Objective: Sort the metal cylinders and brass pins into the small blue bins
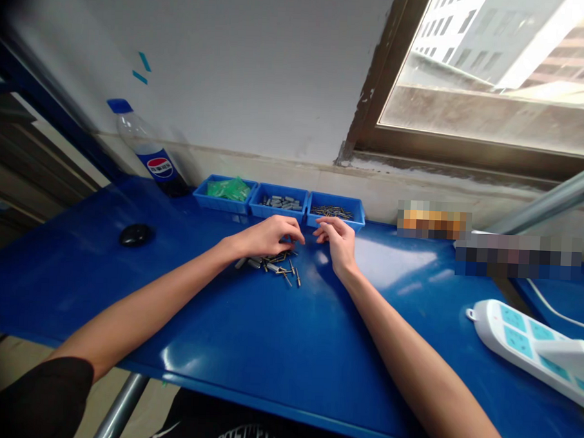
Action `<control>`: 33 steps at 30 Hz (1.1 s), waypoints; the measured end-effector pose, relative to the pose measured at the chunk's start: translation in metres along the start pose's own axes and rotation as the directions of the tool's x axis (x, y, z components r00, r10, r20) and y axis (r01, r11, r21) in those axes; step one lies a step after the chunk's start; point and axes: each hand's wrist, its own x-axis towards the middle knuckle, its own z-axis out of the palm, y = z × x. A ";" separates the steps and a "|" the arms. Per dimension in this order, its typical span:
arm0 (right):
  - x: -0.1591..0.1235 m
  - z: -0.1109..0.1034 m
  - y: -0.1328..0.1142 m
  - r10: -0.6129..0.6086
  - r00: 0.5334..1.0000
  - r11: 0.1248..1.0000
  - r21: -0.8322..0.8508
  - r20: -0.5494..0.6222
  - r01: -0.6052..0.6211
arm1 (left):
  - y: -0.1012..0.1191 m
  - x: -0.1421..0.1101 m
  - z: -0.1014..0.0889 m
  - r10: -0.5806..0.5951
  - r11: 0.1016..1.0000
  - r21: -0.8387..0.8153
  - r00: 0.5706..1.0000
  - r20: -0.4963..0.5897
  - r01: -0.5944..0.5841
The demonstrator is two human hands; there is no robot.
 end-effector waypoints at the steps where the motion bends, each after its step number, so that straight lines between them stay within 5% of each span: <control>1: 0.000 0.000 0.000 -0.001 1.000 1.000 0.001 0.001 0.001 | 0.000 0.001 0.000 -0.003 0.999 -0.038 1.000 -0.018 0.002; 6: 0.000 -0.001 0.001 0.002 1.000 1.000 -0.002 0.004 -0.002 | 0.005 0.003 -0.006 -0.097 0.958 -0.279 0.991 -0.092 0.068; 19: 0.002 -0.002 0.003 0.012 1.000 1.000 0.010 0.003 -0.012 | 0.008 0.003 -0.015 -0.301 0.742 -0.619 0.953 0.039 0.260; 26: 0.001 -0.001 0.002 0.022 1.000 1.000 0.020 -0.003 -0.022 | -0.004 0.002 -0.027 -0.402 0.816 -0.516 0.898 -0.179 0.262; 33: 0.000 -0.001 0.000 0.027 1.000 0.999 0.033 -0.005 -0.027 | -0.013 0.003 -0.028 -0.496 0.813 -0.534 0.754 -0.430 0.231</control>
